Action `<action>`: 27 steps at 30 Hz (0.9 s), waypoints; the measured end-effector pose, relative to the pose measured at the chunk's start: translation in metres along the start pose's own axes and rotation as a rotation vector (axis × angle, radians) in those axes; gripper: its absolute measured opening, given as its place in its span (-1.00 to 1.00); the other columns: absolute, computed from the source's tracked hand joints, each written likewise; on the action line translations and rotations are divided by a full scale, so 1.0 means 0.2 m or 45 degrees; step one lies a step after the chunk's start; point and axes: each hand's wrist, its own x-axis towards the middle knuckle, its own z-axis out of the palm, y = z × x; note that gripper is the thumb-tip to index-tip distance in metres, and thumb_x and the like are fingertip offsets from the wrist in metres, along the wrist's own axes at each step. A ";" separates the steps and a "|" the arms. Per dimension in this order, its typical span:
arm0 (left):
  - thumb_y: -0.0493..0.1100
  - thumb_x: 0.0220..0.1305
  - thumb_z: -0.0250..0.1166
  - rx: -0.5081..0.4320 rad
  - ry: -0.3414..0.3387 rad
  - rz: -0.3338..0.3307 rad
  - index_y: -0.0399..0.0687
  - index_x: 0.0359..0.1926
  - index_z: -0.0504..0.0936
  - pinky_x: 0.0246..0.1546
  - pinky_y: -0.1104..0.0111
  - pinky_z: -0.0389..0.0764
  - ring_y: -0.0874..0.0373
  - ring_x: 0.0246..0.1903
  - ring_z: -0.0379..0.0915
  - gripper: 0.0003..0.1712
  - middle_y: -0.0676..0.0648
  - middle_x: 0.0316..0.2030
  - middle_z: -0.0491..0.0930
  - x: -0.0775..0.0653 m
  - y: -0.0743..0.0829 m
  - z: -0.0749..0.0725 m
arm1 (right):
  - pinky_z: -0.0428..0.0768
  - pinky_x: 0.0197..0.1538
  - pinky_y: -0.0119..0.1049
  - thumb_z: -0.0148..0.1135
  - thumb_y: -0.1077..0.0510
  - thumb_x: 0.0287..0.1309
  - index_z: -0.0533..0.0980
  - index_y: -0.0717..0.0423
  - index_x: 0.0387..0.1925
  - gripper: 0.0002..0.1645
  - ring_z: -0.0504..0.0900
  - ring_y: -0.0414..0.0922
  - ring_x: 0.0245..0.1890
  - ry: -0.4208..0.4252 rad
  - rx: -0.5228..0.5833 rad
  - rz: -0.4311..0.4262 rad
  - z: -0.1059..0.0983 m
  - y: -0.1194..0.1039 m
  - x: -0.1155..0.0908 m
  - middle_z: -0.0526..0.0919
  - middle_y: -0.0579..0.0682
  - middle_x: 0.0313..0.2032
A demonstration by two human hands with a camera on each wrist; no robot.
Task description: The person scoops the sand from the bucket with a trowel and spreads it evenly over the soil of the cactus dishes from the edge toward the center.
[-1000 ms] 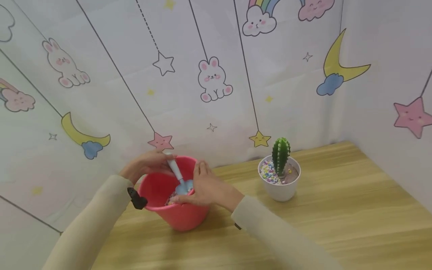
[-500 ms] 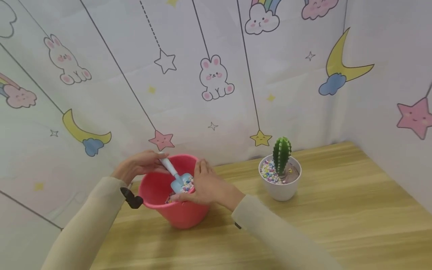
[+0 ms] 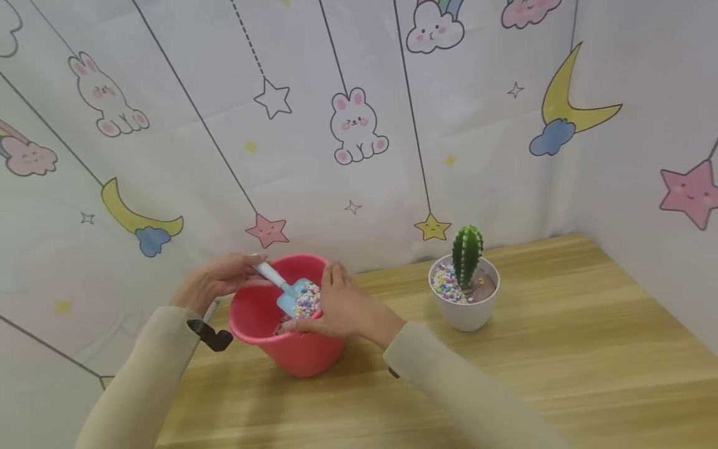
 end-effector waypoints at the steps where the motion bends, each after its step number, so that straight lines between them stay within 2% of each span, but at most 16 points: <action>1: -0.12 0.68 0.02 -0.013 -0.001 -0.001 -0.30 0.30 0.35 0.01 0.17 0.81 0.01 -0.20 0.84 -0.61 -0.14 -0.21 0.72 0.00 -0.01 -0.01 | 0.69 0.33 0.06 0.17 -0.74 0.05 -0.23 0.24 0.68 0.62 0.22 0.16 0.59 0.001 0.000 -0.001 0.00 0.00 0.00 -0.07 0.20 0.66; 9: -0.10 0.66 0.06 -0.137 0.024 -0.005 -0.27 0.44 0.27 0.06 0.16 0.77 -0.05 -0.17 0.85 -0.49 -0.14 -0.19 0.77 -0.03 -0.03 -0.03 | 0.68 0.34 0.06 0.16 -0.73 0.07 -0.24 0.25 0.67 0.61 0.22 0.16 0.59 0.007 -0.020 -0.012 0.00 0.00 0.00 -0.07 0.21 0.66; 13: -0.10 0.66 0.07 -0.180 0.041 0.006 -0.21 0.36 0.32 0.14 0.14 0.71 -0.05 -0.17 0.85 -0.57 -0.15 -0.16 0.76 -0.05 -0.03 -0.05 | 0.64 0.38 0.07 0.14 -0.75 0.07 -0.24 0.27 0.67 0.62 0.18 0.17 0.62 0.009 -0.020 -0.007 0.01 0.00 0.00 -0.10 0.22 0.67; 17: -0.10 0.65 0.09 -0.228 0.079 0.019 -0.13 0.29 0.36 0.11 0.15 0.74 -0.05 -0.16 0.84 -0.65 -0.15 -0.14 0.75 -0.06 -0.05 -0.09 | 0.63 0.39 0.08 0.13 -0.76 0.07 -0.24 0.27 0.67 0.63 0.16 0.17 0.64 0.008 -0.007 -0.003 0.01 -0.01 0.00 -0.13 0.22 0.68; 22: -0.08 0.62 0.13 -0.312 0.121 0.041 -0.17 0.24 0.42 0.04 0.17 0.79 -0.06 -0.18 0.85 -0.66 -0.16 -0.19 0.77 -0.08 -0.07 -0.12 | 0.70 0.31 0.07 0.20 -0.72 0.06 -0.23 0.24 0.68 0.61 0.24 0.15 0.59 0.013 0.019 0.009 0.00 -0.01 -0.01 -0.03 0.19 0.65; 27: -0.05 0.58 0.19 -0.407 0.116 0.054 -0.16 0.11 0.51 0.04 0.18 0.79 -0.08 -0.16 0.85 -0.70 -0.17 -0.19 0.81 -0.10 -0.09 -0.15 | 0.74 0.26 0.06 0.28 -0.67 0.05 -0.22 0.19 0.68 0.59 0.31 0.12 0.54 0.020 0.061 0.025 0.00 -0.02 -0.01 0.04 0.16 0.61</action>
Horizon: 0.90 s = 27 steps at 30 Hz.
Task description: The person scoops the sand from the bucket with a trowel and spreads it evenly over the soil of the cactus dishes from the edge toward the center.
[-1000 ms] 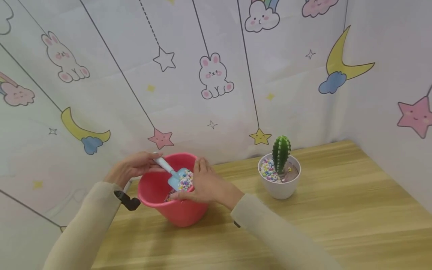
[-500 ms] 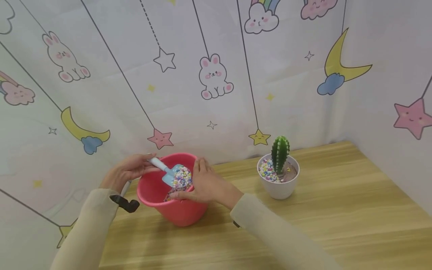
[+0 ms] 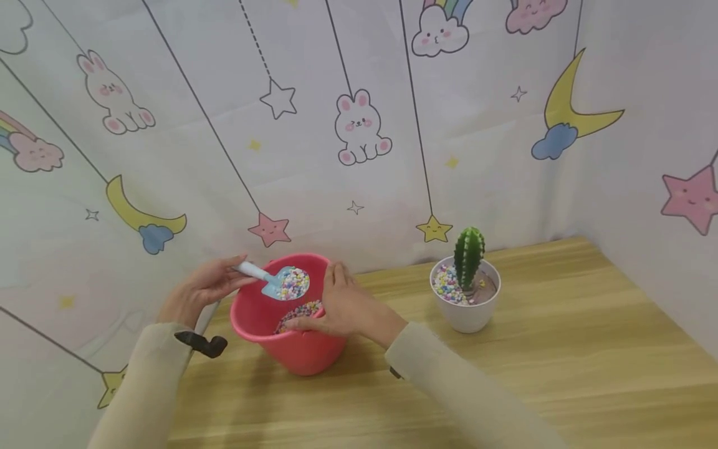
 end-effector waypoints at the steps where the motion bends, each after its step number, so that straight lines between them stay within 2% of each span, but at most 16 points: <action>1: -0.04 0.57 0.21 -0.014 0.002 0.001 -0.15 0.08 0.54 0.04 0.19 0.79 -0.08 -0.16 0.85 -0.71 -0.17 -0.19 0.81 0.00 0.00 0.00 | 0.74 0.25 0.06 0.29 -0.67 0.04 -0.21 0.19 0.68 0.59 0.32 0.12 0.53 0.001 0.004 0.000 0.00 0.00 0.00 0.05 0.16 0.60; 6: 0.00 0.52 0.25 -0.064 0.014 0.006 -0.11 0.01 0.60 0.02 0.21 0.80 -0.08 -0.16 0.85 -0.72 -0.17 -0.19 0.82 -0.01 -0.01 -0.01 | 0.73 0.27 0.05 0.27 -0.69 0.04 -0.21 0.20 0.68 0.60 0.32 0.12 0.53 0.003 -0.002 -0.010 0.01 0.01 0.00 0.05 0.17 0.60; 13: 0.00 0.56 0.20 -0.118 0.029 0.029 -0.09 0.04 0.56 0.09 0.18 0.76 -0.10 -0.16 0.85 -0.72 -0.17 -0.19 0.82 -0.01 -0.02 0.00 | 0.72 0.29 0.06 0.25 -0.70 0.04 -0.22 0.20 0.68 0.61 0.29 0.14 0.56 0.003 0.007 -0.012 0.01 0.01 0.00 0.02 0.17 0.62; 20: 0.01 0.57 0.18 -0.145 0.037 0.080 -0.05 0.02 0.59 0.07 0.16 0.77 -0.08 -0.17 0.85 -0.75 -0.17 -0.19 0.83 -0.01 -0.03 -0.01 | 0.72 0.29 0.07 0.26 -0.69 0.05 -0.23 0.20 0.68 0.60 0.29 0.15 0.56 0.002 -0.002 -0.005 0.01 0.01 0.00 0.00 0.18 0.63; 27: 0.01 0.54 0.21 -0.158 0.054 0.094 -0.05 0.00 0.59 0.04 0.18 0.79 -0.06 -0.19 0.85 -0.75 -0.15 -0.22 0.83 -0.01 -0.04 -0.02 | 0.72 0.29 0.08 0.27 -0.69 0.03 -0.22 0.19 0.68 0.61 0.24 0.15 0.58 0.011 -0.004 -0.005 0.01 0.01 0.00 -0.01 0.18 0.64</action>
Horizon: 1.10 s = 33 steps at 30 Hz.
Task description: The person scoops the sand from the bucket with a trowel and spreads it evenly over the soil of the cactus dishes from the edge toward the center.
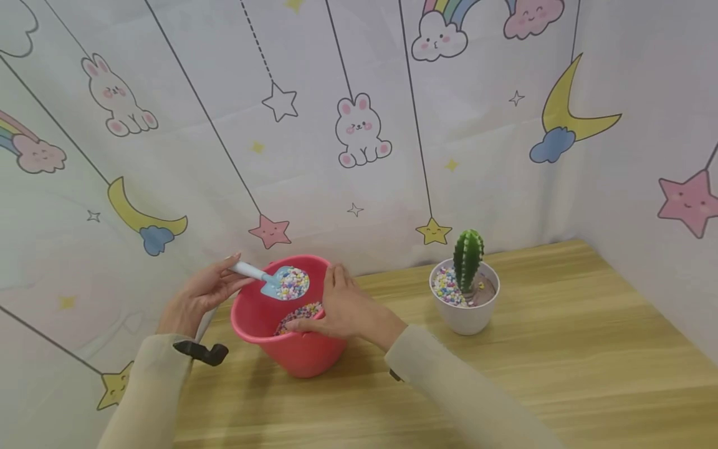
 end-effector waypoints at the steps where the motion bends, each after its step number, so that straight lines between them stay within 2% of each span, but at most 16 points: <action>1: 0.02 0.54 0.22 -0.004 0.001 0.001 -0.05 0.00 0.59 0.04 0.18 0.79 -0.06 -0.19 0.85 -0.75 -0.15 -0.22 0.83 0.00 0.00 0.00 | 0.71 0.30 0.08 0.27 -0.69 0.03 -0.22 0.19 0.68 0.61 0.23 0.15 0.59 0.000 -0.003 -0.004 0.00 0.00 0.00 -0.01 0.18 0.64; 10: 0.01 0.49 0.28 -0.049 -0.014 -0.008 -0.03 0.04 0.60 0.04 0.18 0.79 -0.07 -0.16 0.85 -0.73 -0.15 -0.19 0.83 -0.02 0.00 0.01 | 0.62 0.39 0.15 0.20 -0.74 0.02 -0.19 0.15 0.69 0.60 0.01 0.18 0.70 -0.021 -0.010 -0.034 -0.03 0.04 -0.01 -0.09 0.17 0.70; 14: 0.01 0.52 0.24 -0.056 -0.036 -0.005 -0.08 0.01 0.60 0.00 0.20 0.80 -0.07 -0.16 0.85 -0.72 -0.17 -0.20 0.82 -0.03 0.00 0.01 | 0.71 0.29 0.12 0.27 -0.71 0.00 -0.14 0.08 0.70 0.56 0.15 0.14 0.65 0.021 0.039 -0.085 -0.05 0.06 -0.02 0.03 0.12 0.67; 17: 0.01 0.53 0.23 -0.051 -0.046 0.007 -0.11 -0.02 0.60 0.00 0.21 0.80 -0.08 -0.16 0.85 -0.72 -0.18 -0.20 0.83 -0.04 0.00 0.01 | 0.73 0.27 0.12 0.33 -0.65 0.03 -0.07 0.01 0.69 0.48 0.16 0.15 0.65 0.067 0.068 -0.112 -0.07 0.07 -0.04 -0.01 0.10 0.68; 20: 0.02 0.52 0.24 -0.034 -0.044 0.025 -0.09 -0.02 0.59 0.00 0.21 0.80 -0.08 -0.17 0.85 -0.72 -0.17 -0.20 0.83 -0.05 0.00 0.01 | 0.67 0.33 0.17 0.30 -0.64 0.07 -0.02 -0.03 0.69 0.41 0.06 0.17 0.69 0.113 0.015 -0.109 -0.09 0.08 -0.06 -0.08 0.10 0.71; 22: 0.01 0.51 0.25 -0.033 -0.037 0.033 -0.08 -0.01 0.58 0.01 0.20 0.80 -0.08 -0.18 0.85 -0.73 -0.17 -0.20 0.83 -0.05 0.00 0.02 | 0.62 0.38 0.20 0.25 -0.67 0.08 0.01 0.00 0.68 0.40 0.03 0.17 0.70 0.134 -0.053 -0.109 -0.11 0.09 -0.08 -0.06 0.11 0.70; 25: 0.02 0.51 0.26 -0.048 -0.023 0.029 -0.08 0.02 0.56 0.04 0.20 0.79 -0.08 -0.18 0.85 -0.71 -0.17 -0.19 0.83 -0.06 0.00 0.02 | 0.58 0.42 0.19 0.17 -0.72 0.09 0.03 0.06 0.67 0.43 0.13 0.17 0.67 0.151 -0.123 -0.107 -0.12 0.11 -0.11 0.04 0.13 0.68; 28: 0.02 0.52 0.24 -0.046 -0.021 0.033 -0.10 0.10 0.49 0.08 0.19 0.77 -0.07 -0.18 0.85 -0.66 -0.17 -0.18 0.82 -0.07 0.00 0.05 | 0.57 0.44 0.19 0.16 -0.72 0.10 0.08 0.13 0.65 0.42 0.25 0.18 0.62 0.163 -0.119 -0.102 -0.14 0.12 -0.15 0.17 0.16 0.64; 33: 0.01 0.55 0.22 -0.009 -0.022 0.060 -0.09 0.18 0.42 0.16 0.15 0.69 -0.04 -0.18 0.85 -0.62 -0.12 -0.20 0.82 -0.09 -0.03 0.13 | 0.59 0.42 0.19 0.23 -0.61 0.18 0.14 0.19 0.62 0.32 0.37 0.19 0.55 0.193 -0.099 -0.092 -0.20 0.15 -0.24 0.27 0.20 0.59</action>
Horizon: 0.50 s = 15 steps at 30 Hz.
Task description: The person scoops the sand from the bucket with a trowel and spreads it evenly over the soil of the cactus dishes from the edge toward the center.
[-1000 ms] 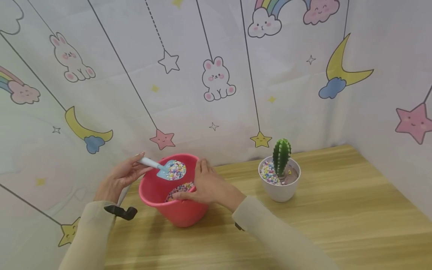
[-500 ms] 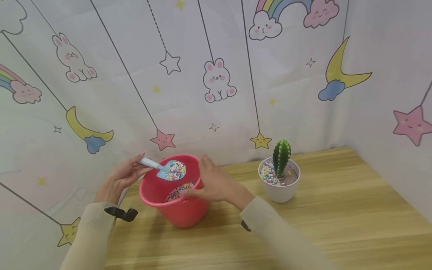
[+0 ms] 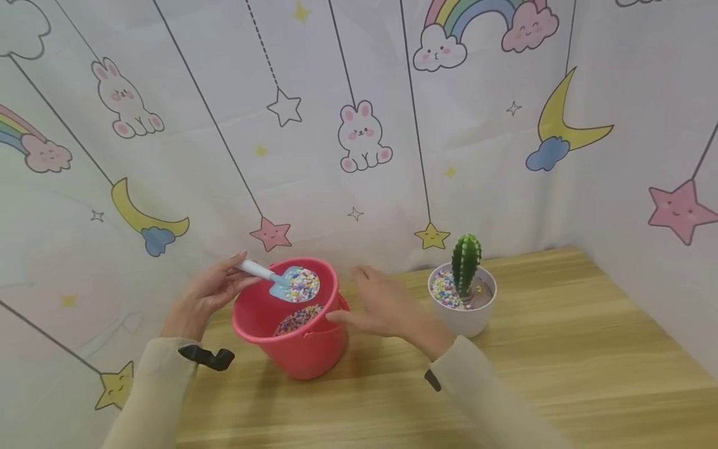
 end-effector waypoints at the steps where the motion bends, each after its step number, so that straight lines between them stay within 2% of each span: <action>1: 0.00 0.55 0.21 0.007 0.001 0.003 -0.09 0.18 0.42 0.18 0.14 0.67 -0.03 -0.19 0.85 -0.63 -0.11 -0.21 0.82 0.00 -0.01 0.02 | 0.60 0.42 0.19 0.23 -0.59 0.21 0.14 0.19 0.61 0.29 0.39 0.19 0.54 0.008 -0.011 -0.002 -0.01 0.01 -0.02 0.27 0.21 0.59; 5: -0.01 0.55 0.22 0.021 -0.010 0.006 -0.09 0.18 0.43 0.18 0.12 0.68 -0.03 -0.19 0.85 -0.64 -0.10 -0.20 0.81 -0.01 -0.03 0.10 | 0.69 0.31 0.16 0.23 -0.52 0.28 0.22 0.18 0.58 0.17 0.56 0.20 0.40 0.075 -0.065 -0.012 -0.06 0.08 -0.11 0.36 0.23 0.53; 8: 0.00 0.52 0.25 0.020 -0.037 0.007 -0.10 0.19 0.44 0.08 0.13 0.77 -0.04 -0.17 0.85 -0.61 -0.13 -0.16 0.80 0.00 -0.04 0.15 | 0.72 0.26 0.16 0.27 -0.45 0.31 0.30 0.20 0.53 0.08 0.63 0.21 0.33 0.146 -0.097 -0.005 -0.10 0.14 -0.18 0.44 0.23 0.48; 12: 0.01 0.50 0.27 -0.019 -0.065 -0.012 -0.12 0.19 0.45 0.15 0.12 0.71 -0.06 -0.14 0.84 -0.59 -0.16 -0.09 0.78 0.02 -0.04 0.20 | 0.67 0.31 0.20 0.32 -0.36 0.33 0.32 0.23 0.50 0.00 0.59 0.23 0.36 0.200 -0.109 0.013 -0.15 0.21 -0.26 0.47 0.25 0.45; 15: 0.01 0.55 0.22 -0.054 -0.074 -0.044 -0.13 0.20 0.43 0.26 0.10 0.60 -0.07 -0.14 0.84 -0.60 -0.15 -0.11 0.79 0.03 -0.05 0.25 | 0.71 0.24 0.19 0.37 -0.29 0.33 0.34 0.25 0.47 -0.04 0.63 0.23 0.31 0.246 -0.116 -0.001 -0.19 0.26 -0.31 0.52 0.27 0.40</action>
